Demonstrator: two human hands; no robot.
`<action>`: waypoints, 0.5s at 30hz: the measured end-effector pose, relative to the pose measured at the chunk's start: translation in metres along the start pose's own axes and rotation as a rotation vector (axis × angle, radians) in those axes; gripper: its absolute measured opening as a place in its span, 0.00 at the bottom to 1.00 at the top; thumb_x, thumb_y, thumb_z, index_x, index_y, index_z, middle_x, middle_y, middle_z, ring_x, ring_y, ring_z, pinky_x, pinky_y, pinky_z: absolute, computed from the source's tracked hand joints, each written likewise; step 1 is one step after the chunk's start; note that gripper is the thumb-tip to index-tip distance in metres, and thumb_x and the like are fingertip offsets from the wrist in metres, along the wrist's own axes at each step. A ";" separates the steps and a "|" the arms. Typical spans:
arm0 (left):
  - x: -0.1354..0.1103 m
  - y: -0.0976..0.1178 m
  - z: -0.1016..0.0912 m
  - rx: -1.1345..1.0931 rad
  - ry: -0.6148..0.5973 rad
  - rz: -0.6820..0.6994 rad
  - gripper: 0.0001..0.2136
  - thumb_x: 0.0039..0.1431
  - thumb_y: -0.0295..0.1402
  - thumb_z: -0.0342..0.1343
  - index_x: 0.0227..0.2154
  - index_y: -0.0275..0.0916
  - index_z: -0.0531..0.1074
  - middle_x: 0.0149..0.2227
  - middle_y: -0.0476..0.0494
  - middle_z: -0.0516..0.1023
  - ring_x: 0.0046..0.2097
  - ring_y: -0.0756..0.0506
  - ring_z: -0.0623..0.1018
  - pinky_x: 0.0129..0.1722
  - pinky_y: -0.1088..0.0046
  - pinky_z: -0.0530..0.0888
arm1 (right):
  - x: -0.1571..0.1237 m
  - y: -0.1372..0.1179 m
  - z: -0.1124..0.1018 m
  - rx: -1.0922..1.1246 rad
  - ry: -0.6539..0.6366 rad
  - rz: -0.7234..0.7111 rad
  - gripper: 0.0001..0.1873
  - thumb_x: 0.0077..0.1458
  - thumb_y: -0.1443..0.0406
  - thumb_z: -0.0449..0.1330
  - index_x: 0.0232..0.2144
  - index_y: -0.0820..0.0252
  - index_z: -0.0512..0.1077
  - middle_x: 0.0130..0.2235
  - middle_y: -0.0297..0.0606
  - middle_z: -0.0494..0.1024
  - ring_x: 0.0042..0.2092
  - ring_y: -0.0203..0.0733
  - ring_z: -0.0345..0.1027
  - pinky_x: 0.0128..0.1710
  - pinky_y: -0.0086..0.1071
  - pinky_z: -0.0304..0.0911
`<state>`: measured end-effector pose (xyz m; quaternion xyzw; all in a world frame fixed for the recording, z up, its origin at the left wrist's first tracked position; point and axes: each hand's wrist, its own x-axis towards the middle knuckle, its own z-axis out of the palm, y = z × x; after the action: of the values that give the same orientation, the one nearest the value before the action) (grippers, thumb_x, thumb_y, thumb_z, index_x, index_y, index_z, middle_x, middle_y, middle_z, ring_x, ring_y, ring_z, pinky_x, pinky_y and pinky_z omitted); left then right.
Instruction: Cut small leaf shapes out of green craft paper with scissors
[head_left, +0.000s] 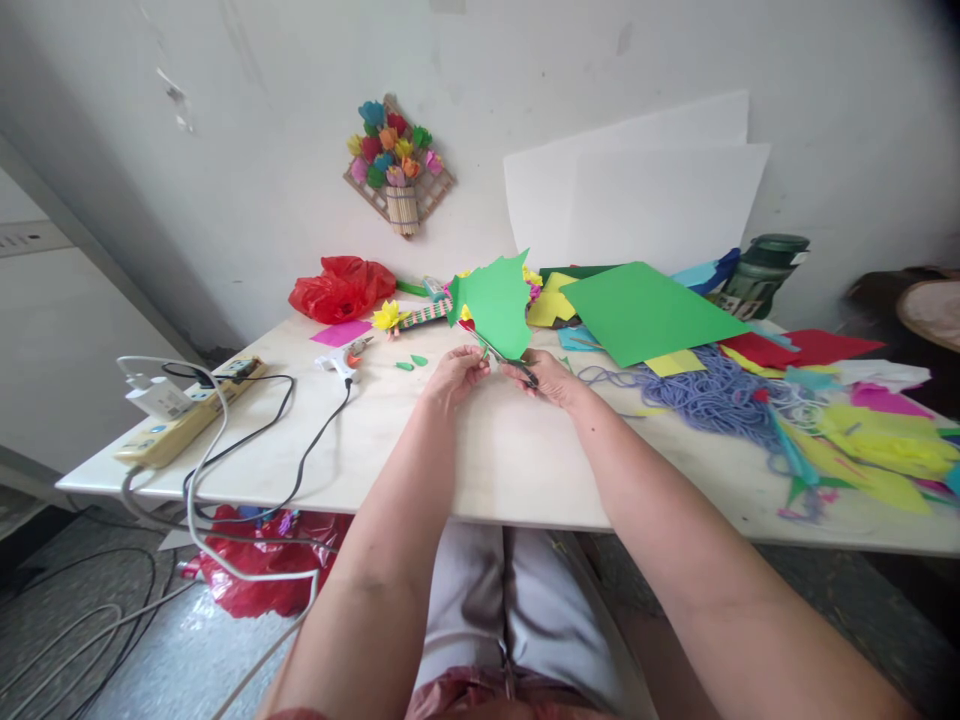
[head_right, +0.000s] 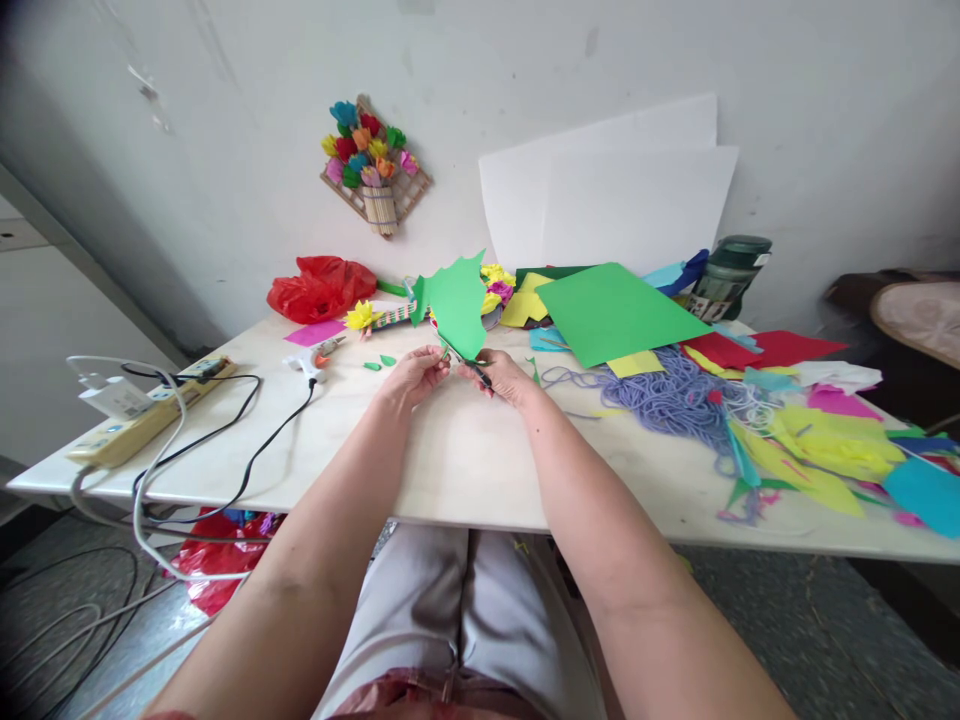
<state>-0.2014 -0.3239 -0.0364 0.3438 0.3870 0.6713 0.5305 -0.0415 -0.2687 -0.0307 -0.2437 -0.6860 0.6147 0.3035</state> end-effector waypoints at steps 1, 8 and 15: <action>0.000 0.000 0.000 -0.007 -0.001 0.000 0.03 0.47 0.22 0.54 0.23 0.33 0.66 0.20 0.48 0.69 0.22 0.55 0.70 0.28 0.80 0.69 | 0.001 0.000 0.000 -0.001 -0.003 -0.006 0.19 0.35 0.59 0.67 0.26 0.62 0.63 0.18 0.26 0.62 0.16 0.26 0.54 0.10 0.22 0.48; 0.001 -0.001 0.000 -0.040 -0.001 -0.016 0.03 0.48 0.21 0.54 0.23 0.32 0.66 0.20 0.48 0.68 0.22 0.55 0.70 0.26 0.81 0.69 | 0.001 -0.001 0.001 -0.017 -0.007 -0.019 0.21 0.36 0.59 0.66 0.30 0.61 0.63 0.18 0.25 0.63 0.16 0.27 0.54 0.10 0.22 0.48; 0.000 -0.001 0.002 -0.059 0.046 -0.043 0.04 0.49 0.20 0.53 0.22 0.31 0.66 0.21 0.48 0.69 0.22 0.56 0.70 0.27 0.82 0.70 | 0.001 -0.005 0.002 -0.065 0.019 -0.003 0.18 0.38 0.61 0.66 0.31 0.62 0.64 0.17 0.25 0.63 0.15 0.27 0.54 0.10 0.21 0.48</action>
<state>-0.1998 -0.3232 -0.0361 0.3042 0.3865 0.6785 0.5457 -0.0434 -0.2702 -0.0263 -0.2581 -0.7031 0.5894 0.3028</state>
